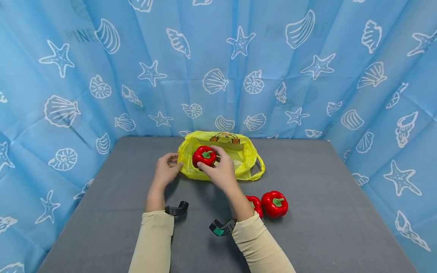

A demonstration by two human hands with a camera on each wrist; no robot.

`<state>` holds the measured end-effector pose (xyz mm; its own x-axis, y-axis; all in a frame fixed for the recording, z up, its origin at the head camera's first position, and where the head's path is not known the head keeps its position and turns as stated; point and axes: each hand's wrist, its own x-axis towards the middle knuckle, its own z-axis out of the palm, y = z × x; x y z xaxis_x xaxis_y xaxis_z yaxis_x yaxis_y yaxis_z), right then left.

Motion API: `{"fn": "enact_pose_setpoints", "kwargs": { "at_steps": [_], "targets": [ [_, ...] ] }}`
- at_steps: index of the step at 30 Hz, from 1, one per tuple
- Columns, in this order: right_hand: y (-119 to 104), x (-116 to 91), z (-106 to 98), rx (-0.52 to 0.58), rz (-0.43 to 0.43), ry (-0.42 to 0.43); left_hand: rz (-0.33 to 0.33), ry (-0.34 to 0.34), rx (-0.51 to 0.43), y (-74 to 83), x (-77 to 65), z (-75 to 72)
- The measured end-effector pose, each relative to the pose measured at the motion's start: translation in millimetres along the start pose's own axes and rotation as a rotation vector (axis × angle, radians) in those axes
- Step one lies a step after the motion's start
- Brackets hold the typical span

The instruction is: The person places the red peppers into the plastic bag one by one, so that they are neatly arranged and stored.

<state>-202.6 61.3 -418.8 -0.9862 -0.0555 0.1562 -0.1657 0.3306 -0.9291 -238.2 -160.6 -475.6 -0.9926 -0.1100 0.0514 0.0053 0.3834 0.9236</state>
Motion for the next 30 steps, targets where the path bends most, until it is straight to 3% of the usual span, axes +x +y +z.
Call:
{"fn": "enact_pose_setpoints", "kwargs": {
  "at_steps": [12,30],
  "targets": [
    [22,15,31,0.002,0.003,0.065,0.007,-0.004,0.012,-0.9,0.6,-1.2],
    [36,24,49,-0.067,0.039,0.081,0.002,-0.024,0.020,-1.4,0.2,-0.8]
  ]
}}
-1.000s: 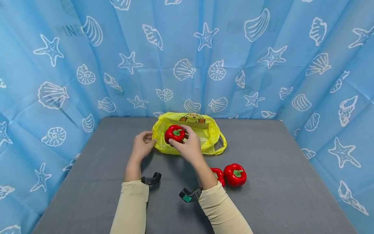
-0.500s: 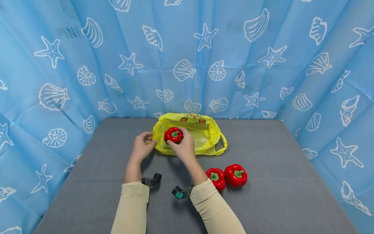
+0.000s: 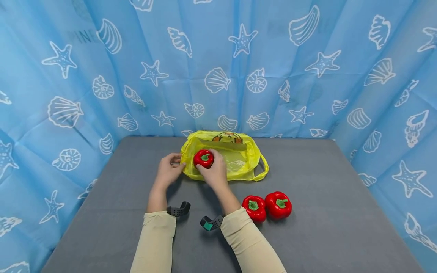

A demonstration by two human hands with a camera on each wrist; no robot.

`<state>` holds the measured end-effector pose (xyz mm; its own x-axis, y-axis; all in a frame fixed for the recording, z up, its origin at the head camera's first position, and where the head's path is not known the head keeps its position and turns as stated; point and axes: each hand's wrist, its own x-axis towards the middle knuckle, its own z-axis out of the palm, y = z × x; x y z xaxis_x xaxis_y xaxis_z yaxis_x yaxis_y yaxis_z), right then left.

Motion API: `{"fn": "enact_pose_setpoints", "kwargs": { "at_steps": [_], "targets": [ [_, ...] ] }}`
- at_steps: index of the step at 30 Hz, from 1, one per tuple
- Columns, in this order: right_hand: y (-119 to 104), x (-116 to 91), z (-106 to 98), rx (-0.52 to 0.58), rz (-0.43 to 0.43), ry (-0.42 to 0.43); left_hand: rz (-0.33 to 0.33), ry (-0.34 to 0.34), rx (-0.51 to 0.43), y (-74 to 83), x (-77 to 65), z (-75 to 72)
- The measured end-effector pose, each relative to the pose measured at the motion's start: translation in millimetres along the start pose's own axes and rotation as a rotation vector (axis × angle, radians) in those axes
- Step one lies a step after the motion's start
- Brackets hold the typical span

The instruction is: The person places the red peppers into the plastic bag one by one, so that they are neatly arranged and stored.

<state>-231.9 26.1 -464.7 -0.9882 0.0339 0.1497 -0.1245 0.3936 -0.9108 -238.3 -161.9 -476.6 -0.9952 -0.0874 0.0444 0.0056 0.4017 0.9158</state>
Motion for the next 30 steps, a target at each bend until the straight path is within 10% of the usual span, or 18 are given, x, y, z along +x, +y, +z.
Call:
{"fn": "enact_pose_setpoints", "kwargs": {
  "at_steps": [30],
  "targets": [
    [-5,-8,-11,-0.096,-0.054,-0.066,-0.004,0.013,0.006,-1.9,0.8,5.2]
  ]
}}
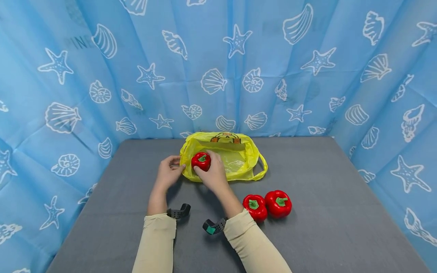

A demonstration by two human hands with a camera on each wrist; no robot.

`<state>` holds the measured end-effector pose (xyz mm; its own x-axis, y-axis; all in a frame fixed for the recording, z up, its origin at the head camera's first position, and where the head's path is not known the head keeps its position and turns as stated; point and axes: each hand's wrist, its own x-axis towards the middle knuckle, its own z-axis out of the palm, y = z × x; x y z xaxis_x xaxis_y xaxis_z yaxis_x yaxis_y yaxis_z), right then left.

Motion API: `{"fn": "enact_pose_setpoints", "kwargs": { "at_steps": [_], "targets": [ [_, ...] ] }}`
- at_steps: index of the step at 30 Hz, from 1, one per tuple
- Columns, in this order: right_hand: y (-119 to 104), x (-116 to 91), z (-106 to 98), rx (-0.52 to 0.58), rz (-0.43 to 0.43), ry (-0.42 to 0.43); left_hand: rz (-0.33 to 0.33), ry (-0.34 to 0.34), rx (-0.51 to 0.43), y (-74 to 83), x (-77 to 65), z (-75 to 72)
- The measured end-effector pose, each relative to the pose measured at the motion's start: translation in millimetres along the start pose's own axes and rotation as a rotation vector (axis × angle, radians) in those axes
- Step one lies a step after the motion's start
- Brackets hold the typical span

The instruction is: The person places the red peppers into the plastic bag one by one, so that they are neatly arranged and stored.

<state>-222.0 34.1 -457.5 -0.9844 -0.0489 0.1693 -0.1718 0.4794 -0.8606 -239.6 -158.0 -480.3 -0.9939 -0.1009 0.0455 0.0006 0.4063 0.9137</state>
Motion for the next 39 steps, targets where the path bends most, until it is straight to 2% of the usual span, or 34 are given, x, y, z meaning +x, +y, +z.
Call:
{"fn": "enact_pose_setpoints", "kwargs": {
  "at_steps": [11,17,21,28,34,39],
  "targets": [
    [-21,-23,-38,0.079,-0.069,-0.104,-0.008,0.005,-0.011,1.9,-0.2,-1.6],
    [-22,-39,-68,0.042,-0.152,-0.109,-0.018,0.007,-0.022,1.6,1.2,-3.4],
    [-13,-52,-92,-0.072,-0.219,-0.063,-0.017,0.010,-0.019,-0.4,2.5,-2.5],
    [13,-81,-143,-0.240,-0.230,0.007,0.008,-0.009,-0.034,-1.4,1.8,-0.6],
    [27,-103,-180,-0.297,-0.217,0.006,0.017,-0.014,-0.044,0.6,0.7,-1.0],
    [38,-114,-194,-0.294,-0.177,-0.015,0.019,-0.008,-0.051,1.0,1.2,-2.0]
  ]
}}
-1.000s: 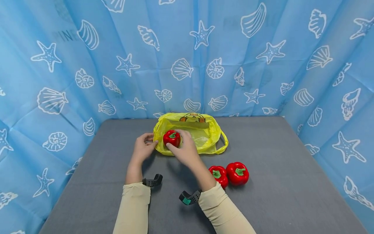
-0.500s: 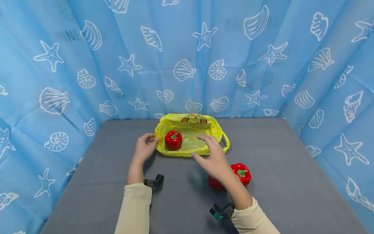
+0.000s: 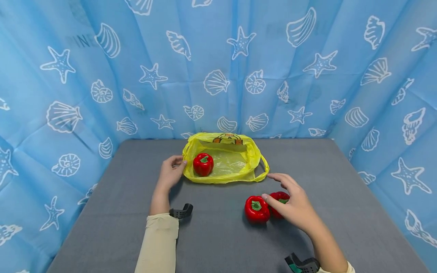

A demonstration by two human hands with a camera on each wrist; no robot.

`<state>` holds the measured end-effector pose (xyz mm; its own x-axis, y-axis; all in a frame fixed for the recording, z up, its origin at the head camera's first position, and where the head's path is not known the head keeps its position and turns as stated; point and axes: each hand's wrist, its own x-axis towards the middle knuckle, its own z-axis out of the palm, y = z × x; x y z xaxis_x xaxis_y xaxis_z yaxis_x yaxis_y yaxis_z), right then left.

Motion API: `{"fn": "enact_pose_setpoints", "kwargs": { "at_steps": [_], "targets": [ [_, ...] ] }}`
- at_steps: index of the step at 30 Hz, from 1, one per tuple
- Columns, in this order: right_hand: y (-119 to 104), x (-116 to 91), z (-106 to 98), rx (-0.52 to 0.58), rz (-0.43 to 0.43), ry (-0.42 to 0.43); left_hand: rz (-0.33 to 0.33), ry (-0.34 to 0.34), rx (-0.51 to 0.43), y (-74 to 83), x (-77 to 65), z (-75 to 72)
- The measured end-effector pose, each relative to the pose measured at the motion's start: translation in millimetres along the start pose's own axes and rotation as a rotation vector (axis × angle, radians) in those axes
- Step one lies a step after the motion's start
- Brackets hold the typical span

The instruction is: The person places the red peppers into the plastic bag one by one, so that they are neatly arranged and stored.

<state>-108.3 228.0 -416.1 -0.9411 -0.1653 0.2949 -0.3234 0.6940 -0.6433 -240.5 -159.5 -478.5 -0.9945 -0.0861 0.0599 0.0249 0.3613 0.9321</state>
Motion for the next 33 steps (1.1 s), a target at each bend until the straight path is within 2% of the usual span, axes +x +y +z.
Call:
{"fn": "enact_pose_setpoints", "kwargs": {
  "at_steps": [7,11,15,20,26,33],
  "targets": [
    [23,-12,-5,-0.007,0.039,-0.026,-0.014,-0.002,-0.001,-2.7,-0.1,1.3],
    [32,-20,-8,-0.005,0.091,-0.070,-0.014,0.002,0.009,-3.8,0.8,2.3],
    [38,-26,-12,0.043,0.144,-0.125,-0.012,-0.002,0.008,-3.9,1.9,2.1],
    [46,-31,-12,0.123,0.163,-0.169,-0.014,-0.001,0.006,-4.7,3.1,1.3],
    [57,-32,-9,0.162,0.169,-0.186,-0.023,-0.002,0.010,-5.3,3.8,1.3],
    [59,-31,-7,0.185,0.176,-0.189,-0.043,0.005,0.015,-5.4,4.7,2.2]
  ]
}}
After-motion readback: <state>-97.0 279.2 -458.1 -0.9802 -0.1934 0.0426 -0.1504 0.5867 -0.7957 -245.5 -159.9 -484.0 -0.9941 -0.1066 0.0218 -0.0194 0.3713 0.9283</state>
